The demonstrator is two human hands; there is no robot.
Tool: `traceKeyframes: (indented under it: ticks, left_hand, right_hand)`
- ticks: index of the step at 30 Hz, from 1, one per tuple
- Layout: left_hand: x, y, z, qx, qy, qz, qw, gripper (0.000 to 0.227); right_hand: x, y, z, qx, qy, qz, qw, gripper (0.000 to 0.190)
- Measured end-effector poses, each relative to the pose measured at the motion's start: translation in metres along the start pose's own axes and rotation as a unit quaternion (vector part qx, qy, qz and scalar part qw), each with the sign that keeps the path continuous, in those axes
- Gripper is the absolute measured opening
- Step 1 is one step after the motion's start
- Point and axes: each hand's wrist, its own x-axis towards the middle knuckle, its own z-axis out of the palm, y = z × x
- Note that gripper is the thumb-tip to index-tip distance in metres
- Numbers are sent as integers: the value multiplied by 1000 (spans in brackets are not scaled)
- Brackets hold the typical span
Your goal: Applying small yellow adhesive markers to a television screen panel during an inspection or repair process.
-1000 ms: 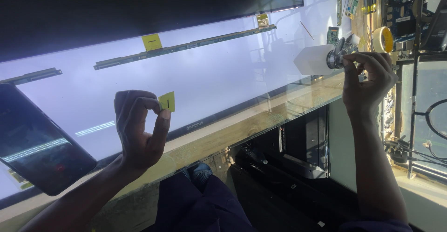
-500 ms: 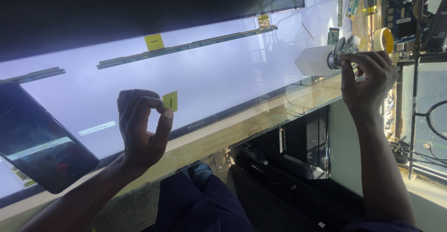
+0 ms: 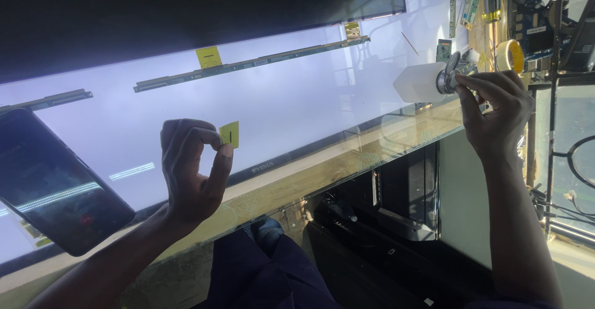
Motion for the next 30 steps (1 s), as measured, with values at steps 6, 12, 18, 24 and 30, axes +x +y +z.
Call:
traceKeyframes:
  ticks: [6,12,18,24,30]
  left_hand:
    - [0,-1,1,-1,0,3,1000,16]
    - [1,1,0,0,1,-2,1000,15]
    - [1,1,0,-1,-1,-4,1000,16]
    - [-1,-4,2,30,-2,-17,999,13]
    - [0,-4,2,46,-1,-11,999,10]
  right_hand:
    - [-2,10,7,6,12,-10,1000,10]
    - [-1,13,14,-43,25,-58,997,5]
    - [-4,15,18,-48,50,-47,996,10]
    - [-4,12,15,-43,54,-35,997,10]
    - [-6,15,15,-16,55,-10,998,6]
